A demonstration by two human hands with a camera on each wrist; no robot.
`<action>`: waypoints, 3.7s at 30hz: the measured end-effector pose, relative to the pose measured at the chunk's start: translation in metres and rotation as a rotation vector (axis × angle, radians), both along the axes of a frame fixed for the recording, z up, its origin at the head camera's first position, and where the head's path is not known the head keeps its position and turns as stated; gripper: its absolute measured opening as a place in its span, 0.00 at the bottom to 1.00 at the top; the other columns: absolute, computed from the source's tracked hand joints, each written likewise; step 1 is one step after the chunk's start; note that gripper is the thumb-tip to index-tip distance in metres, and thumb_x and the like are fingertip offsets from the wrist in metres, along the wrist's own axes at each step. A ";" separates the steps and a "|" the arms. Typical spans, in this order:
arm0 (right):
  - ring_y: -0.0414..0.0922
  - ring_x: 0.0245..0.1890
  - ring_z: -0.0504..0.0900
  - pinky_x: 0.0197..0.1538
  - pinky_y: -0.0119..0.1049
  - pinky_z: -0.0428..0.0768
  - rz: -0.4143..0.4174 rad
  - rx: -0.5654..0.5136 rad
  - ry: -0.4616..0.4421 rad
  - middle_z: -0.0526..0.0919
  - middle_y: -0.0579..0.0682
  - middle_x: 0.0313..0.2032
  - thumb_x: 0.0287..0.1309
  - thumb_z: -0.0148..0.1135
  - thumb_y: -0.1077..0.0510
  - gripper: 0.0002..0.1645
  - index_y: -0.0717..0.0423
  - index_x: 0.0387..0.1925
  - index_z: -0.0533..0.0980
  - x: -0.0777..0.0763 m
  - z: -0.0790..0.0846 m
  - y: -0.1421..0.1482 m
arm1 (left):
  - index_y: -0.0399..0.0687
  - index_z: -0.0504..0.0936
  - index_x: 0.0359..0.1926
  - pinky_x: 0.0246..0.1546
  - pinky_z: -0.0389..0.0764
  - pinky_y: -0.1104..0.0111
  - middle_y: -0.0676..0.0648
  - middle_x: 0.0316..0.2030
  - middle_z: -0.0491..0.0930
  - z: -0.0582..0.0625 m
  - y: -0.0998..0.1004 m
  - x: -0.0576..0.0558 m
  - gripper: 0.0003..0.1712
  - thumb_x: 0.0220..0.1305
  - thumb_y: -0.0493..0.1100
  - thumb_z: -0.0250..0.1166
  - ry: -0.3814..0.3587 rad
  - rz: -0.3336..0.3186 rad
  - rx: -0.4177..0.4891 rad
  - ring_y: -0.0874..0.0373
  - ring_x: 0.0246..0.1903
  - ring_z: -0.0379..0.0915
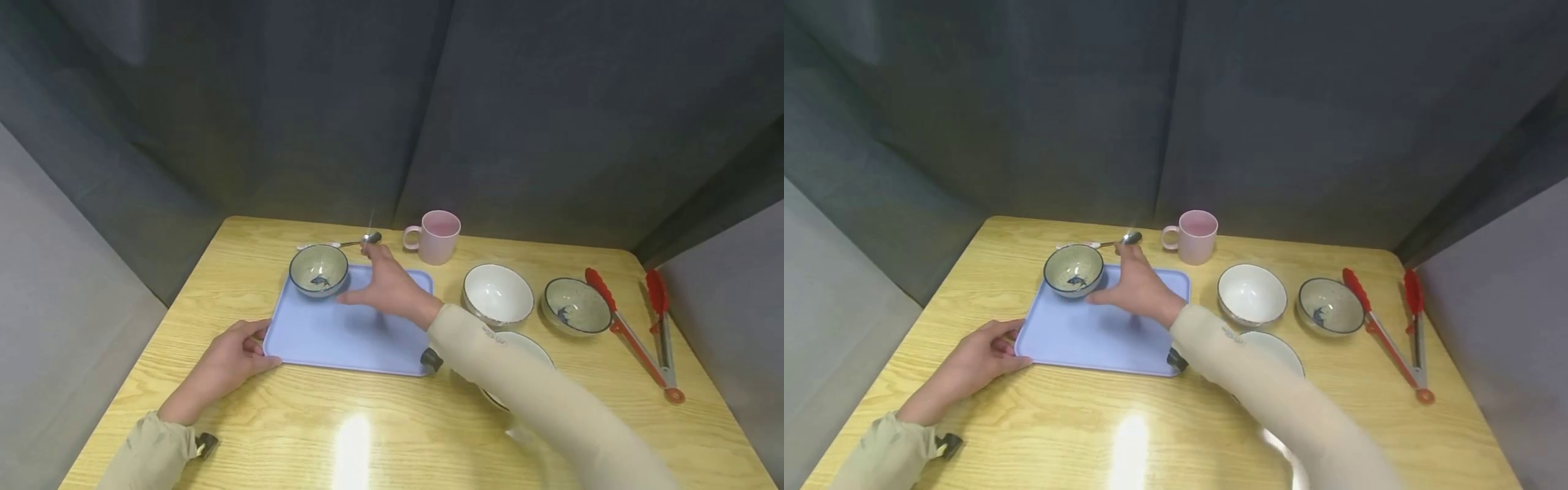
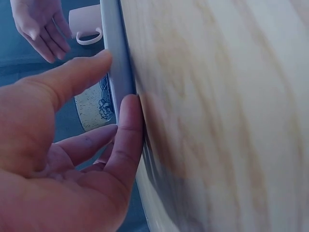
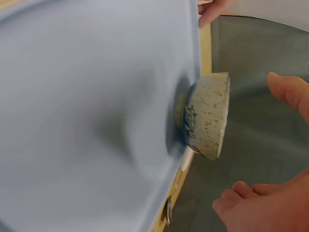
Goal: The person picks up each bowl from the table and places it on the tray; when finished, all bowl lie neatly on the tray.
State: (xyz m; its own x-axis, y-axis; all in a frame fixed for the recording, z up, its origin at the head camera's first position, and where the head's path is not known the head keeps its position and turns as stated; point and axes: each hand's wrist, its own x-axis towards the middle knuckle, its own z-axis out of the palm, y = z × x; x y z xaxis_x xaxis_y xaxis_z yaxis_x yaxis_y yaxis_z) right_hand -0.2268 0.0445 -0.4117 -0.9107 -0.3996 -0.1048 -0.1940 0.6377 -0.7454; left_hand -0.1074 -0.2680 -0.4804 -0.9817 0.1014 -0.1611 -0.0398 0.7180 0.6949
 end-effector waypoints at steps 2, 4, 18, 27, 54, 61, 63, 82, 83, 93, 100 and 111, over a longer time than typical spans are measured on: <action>0.57 0.83 0.70 0.84 0.58 0.71 -0.002 0.004 0.001 0.65 0.55 0.85 0.55 0.87 0.38 0.73 0.54 0.89 0.55 0.002 0.005 0.008 | 0.31 0.74 0.78 0.40 0.83 0.72 0.38 0.57 0.83 0.000 -0.001 0.000 0.48 0.64 0.44 0.85 -0.003 0.004 -0.002 0.55 0.47 0.82; 0.56 0.83 0.70 0.84 0.58 0.71 -0.010 -0.006 0.000 0.65 0.55 0.85 0.55 0.87 0.38 0.72 0.53 0.89 0.55 0.004 0.010 0.017 | 0.31 0.74 0.79 0.40 0.82 0.72 0.39 0.57 0.83 0.000 -0.001 0.000 0.48 0.64 0.44 0.85 -0.009 0.007 -0.003 0.55 0.47 0.82; 0.57 0.85 0.67 0.89 0.55 0.63 -0.053 -0.129 0.039 0.68 0.57 0.84 0.57 0.87 0.46 0.63 0.53 0.85 0.61 0.018 0.026 0.091 | 0.34 0.74 0.79 0.45 0.84 0.72 0.40 0.58 0.83 -0.002 0.001 -0.003 0.47 0.65 0.44 0.84 -0.034 0.029 0.030 0.53 0.50 0.83; 0.60 0.87 0.64 0.90 0.55 0.61 -0.135 -0.119 -0.009 0.65 0.59 0.85 0.61 0.85 0.46 0.67 0.56 0.90 0.54 0.036 0.027 0.131 | 0.33 0.73 0.80 0.45 0.84 0.73 0.40 0.58 0.83 -0.001 0.001 0.000 0.49 0.65 0.45 0.84 -0.048 0.034 0.039 0.52 0.51 0.83; 0.71 0.87 0.55 0.86 0.68 0.60 -0.310 -0.073 -0.034 0.55 0.70 0.87 0.69 0.80 0.48 0.71 0.61 0.92 0.40 0.068 0.016 0.262 | 0.31 0.72 0.79 0.43 0.83 0.74 0.40 0.56 0.84 -0.003 -0.005 0.009 0.48 0.65 0.45 0.84 -0.047 0.028 0.006 0.54 0.49 0.81; 0.74 0.88 0.50 0.84 0.74 0.57 -0.440 -0.060 0.008 0.47 0.68 0.89 0.70 0.79 0.42 0.73 0.56 0.92 0.38 0.081 0.001 0.302 | 0.31 0.71 0.80 0.42 0.82 0.74 0.38 0.57 0.83 0.001 -0.001 0.003 0.49 0.67 0.44 0.83 -0.057 0.007 0.005 0.53 0.50 0.81; 0.74 0.87 0.50 0.83 0.75 0.56 -0.482 -0.048 0.032 0.45 0.67 0.89 0.69 0.78 0.40 0.73 0.53 0.93 0.38 0.081 -0.006 0.313 | 0.30 0.71 0.80 0.42 0.82 0.74 0.38 0.57 0.83 0.001 -0.001 0.002 0.49 0.66 0.44 0.83 -0.056 0.008 0.005 0.53 0.50 0.81; 0.77 0.81 0.62 0.82 0.71 0.64 -0.602 0.021 0.015 0.50 0.76 0.86 0.71 0.76 0.37 0.75 0.65 0.90 0.36 0.080 -0.040 0.358 | 0.31 0.70 0.81 0.42 0.82 0.75 0.38 0.57 0.83 0.000 -0.001 0.001 0.49 0.67 0.44 0.83 -0.064 0.011 0.018 0.55 0.49 0.80; 0.76 0.81 0.63 0.85 0.63 0.66 -0.596 0.020 0.027 0.53 0.77 0.86 0.70 0.76 0.38 0.74 0.66 0.90 0.38 0.080 -0.043 0.359 | 0.31 0.70 0.81 0.42 0.82 0.75 0.38 0.57 0.82 0.000 -0.001 0.001 0.49 0.67 0.43 0.83 -0.062 0.011 0.019 0.54 0.49 0.80; 0.58 0.79 0.66 0.77 0.22 0.66 -0.527 -0.120 0.039 0.60 0.71 0.84 0.70 0.80 0.49 0.68 0.60 0.91 0.44 0.072 -0.064 0.360 | 0.32 0.71 0.80 0.43 0.83 0.74 0.39 0.56 0.82 0.000 -0.001 0.001 0.49 0.66 0.44 0.83 -0.050 0.013 0.023 0.53 0.51 0.82; 0.73 0.86 0.51 0.87 0.72 0.49 -0.537 -0.154 -0.042 0.47 0.74 0.88 0.72 0.78 0.50 0.72 0.60 0.91 0.35 0.070 -0.064 0.358 | 0.32 0.71 0.80 0.42 0.82 0.74 0.40 0.56 0.82 -0.002 -0.001 0.001 0.49 0.66 0.44 0.83 -0.059 0.015 0.033 0.53 0.51 0.81; 0.74 0.86 0.48 0.86 0.75 0.47 -0.556 -0.151 -0.073 0.42 0.75 0.88 0.71 0.78 0.49 0.74 0.62 0.91 0.32 0.070 -0.065 0.358 | 0.32 0.71 0.80 0.42 0.82 0.74 0.40 0.55 0.82 0.000 -0.001 0.001 0.49 0.66 0.45 0.84 -0.062 0.019 0.026 0.53 0.50 0.81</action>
State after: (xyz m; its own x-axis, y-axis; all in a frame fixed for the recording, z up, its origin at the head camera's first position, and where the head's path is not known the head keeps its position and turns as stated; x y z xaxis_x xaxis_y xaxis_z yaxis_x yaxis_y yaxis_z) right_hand -0.1565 0.4022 -0.4768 -0.9805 0.1213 -0.1547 0.1954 0.5149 -0.8347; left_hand -0.1064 -0.2690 -0.4802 -0.9716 0.0881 -0.2196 -0.0968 0.6988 0.7088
